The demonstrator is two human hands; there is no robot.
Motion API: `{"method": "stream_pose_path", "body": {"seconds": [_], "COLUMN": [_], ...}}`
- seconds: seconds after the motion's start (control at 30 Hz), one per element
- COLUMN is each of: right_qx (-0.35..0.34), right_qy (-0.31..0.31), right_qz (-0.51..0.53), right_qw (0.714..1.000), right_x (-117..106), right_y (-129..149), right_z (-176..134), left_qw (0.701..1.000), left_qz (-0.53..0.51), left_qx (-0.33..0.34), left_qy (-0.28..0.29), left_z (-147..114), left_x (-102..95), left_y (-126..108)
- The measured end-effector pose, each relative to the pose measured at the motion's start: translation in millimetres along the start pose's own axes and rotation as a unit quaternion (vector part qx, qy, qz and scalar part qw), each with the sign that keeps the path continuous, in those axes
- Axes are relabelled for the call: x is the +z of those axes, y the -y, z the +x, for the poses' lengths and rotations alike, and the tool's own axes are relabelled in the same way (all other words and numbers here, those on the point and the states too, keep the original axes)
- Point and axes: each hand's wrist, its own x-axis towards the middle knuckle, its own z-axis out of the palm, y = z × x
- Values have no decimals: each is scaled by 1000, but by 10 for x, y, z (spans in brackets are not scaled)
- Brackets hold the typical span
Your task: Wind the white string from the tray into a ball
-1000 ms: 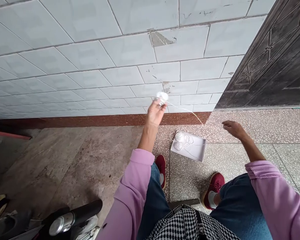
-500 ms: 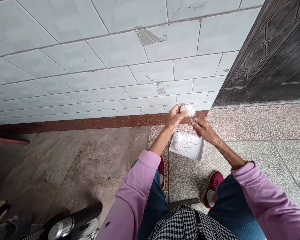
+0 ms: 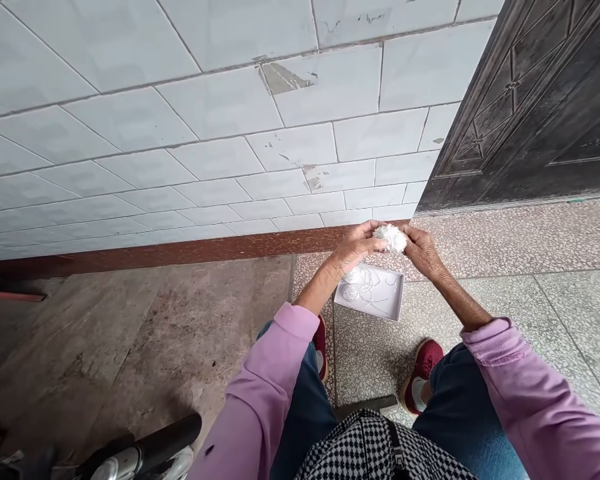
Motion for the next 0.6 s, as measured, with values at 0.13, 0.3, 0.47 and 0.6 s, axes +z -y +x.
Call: {"method": "stream_pose_path", "body": {"seconds": [0.13, 0.3, 0.47, 0.6], "right_qx": [-1, -24, -39, -43], "right_qy": [37, 126, 94, -19], "right_qz": [-53, -99, -58, -31], "right_qw": [998, 987, 993, 998], "right_x": [106, 160, 72, -90], "right_y": [-74, 84, 291, 286], "right_z": [-11, -102, -136, -59], "left_qw": [997, 976, 961, 980], "left_qz": [-24, 111, 204, 190], "left_qx": [20, 101, 108, 50], "left_qy": [-68, -159, -154, -12], "left_z": [47, 98, 90, 7], "left_x": [-8, -94, -158, -127], "left_y": [25, 48, 62, 27]}}
